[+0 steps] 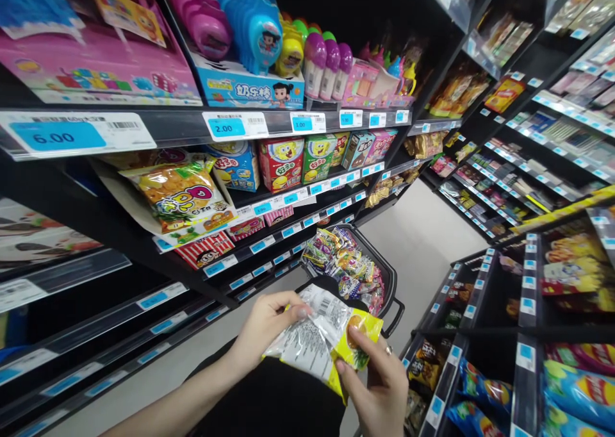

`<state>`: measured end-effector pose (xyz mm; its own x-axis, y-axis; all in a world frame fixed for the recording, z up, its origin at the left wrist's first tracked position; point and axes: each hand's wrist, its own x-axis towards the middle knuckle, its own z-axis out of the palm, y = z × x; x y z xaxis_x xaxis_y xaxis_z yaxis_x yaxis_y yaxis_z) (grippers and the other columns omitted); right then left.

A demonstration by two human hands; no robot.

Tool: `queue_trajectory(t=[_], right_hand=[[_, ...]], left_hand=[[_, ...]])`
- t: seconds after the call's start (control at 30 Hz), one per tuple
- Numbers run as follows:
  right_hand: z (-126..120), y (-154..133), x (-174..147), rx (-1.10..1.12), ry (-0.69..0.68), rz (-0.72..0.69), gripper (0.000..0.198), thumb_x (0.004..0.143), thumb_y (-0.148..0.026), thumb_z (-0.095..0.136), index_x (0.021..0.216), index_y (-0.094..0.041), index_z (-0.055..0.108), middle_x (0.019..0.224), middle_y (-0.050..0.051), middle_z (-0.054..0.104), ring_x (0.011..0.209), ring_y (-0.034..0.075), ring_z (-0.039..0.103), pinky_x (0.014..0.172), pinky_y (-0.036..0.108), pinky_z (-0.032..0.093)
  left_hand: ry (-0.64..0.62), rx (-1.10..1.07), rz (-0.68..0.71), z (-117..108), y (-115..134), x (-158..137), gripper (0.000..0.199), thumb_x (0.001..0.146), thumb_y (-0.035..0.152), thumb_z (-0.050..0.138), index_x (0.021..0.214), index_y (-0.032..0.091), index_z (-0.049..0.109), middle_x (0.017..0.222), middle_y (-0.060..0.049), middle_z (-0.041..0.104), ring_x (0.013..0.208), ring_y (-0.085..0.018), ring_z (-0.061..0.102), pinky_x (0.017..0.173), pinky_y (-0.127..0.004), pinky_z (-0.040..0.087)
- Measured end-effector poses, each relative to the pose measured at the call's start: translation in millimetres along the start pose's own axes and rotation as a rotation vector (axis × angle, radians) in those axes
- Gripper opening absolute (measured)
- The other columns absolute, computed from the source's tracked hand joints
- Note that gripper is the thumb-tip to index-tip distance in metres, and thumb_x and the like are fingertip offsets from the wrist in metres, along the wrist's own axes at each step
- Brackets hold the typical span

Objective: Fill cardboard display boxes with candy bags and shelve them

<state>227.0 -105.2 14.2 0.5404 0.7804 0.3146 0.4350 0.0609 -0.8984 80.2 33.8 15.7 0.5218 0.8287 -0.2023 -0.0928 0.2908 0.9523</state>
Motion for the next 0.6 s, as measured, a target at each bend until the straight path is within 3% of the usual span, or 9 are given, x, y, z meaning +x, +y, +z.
queue_trajectory(t=[0.07,0.17,0.33,0.43,0.6], right_hand=[[-0.7,-2.6,0.2,-0.048,0.053,-0.035,0.023,0.068,-0.019,0.078,0.090,-0.025,0.078,0.087,0.008,0.076,0.079,0.024,0.071,0.068,0.031,0.058],[-1.3,-6.0,-0.8,-0.064,0.139,0.061,0.007,0.071,-0.027,0.076,0.076,-0.023,0.078,0.082,0.008,0.074,0.074,0.023,0.068,0.064,0.029,0.054],[-1.2,-6.9,-3.6,-0.026,0.112,0.227,0.016,0.075,-0.036,0.071,0.069,-0.021,0.073,0.074,0.004,0.069,0.069,0.019,0.062,0.061,0.025,0.048],[3.0,-9.2,-6.5,0.073,0.092,0.366,0.023,0.078,-0.040,0.068,0.069,-0.020,0.068,0.065,0.001,0.062,0.060,0.015,0.056,0.053,0.022,0.042],[10.6,-11.8,-11.1,0.179,0.131,0.466,0.029,0.078,-0.043,0.068,0.065,-0.019,0.060,0.064,0.001,0.058,0.059,0.015,0.050,0.051,0.022,0.039]], left_hand=[[-0.047,-0.021,-0.033,-0.3,-1.4,2.3,0.026,0.062,0.038,0.076,0.057,0.013,0.070,0.055,-0.002,0.065,0.054,-0.013,0.052,0.053,-0.021,0.039],[-0.101,0.003,0.005,-2.9,-3.4,3.2,0.021,0.063,0.034,0.078,0.063,0.014,0.074,0.062,-0.003,0.069,0.059,-0.015,0.056,0.057,-0.023,0.041],[-0.188,0.112,0.160,-7.6,-2.4,-1.4,0.007,0.065,0.024,0.078,0.066,0.018,0.077,0.065,-0.003,0.072,0.061,-0.016,0.060,0.060,-0.024,0.043],[-0.143,0.238,0.276,-6.6,-0.8,-5.2,0.014,0.073,0.026,0.072,0.061,0.017,0.074,0.062,-0.002,0.070,0.059,-0.015,0.059,0.059,-0.023,0.042],[-0.074,0.317,0.226,-1.9,2.4,-8.2,0.030,0.077,0.030,0.066,0.052,0.015,0.061,0.054,0.002,0.058,0.054,-0.011,0.049,0.054,-0.021,0.036]])
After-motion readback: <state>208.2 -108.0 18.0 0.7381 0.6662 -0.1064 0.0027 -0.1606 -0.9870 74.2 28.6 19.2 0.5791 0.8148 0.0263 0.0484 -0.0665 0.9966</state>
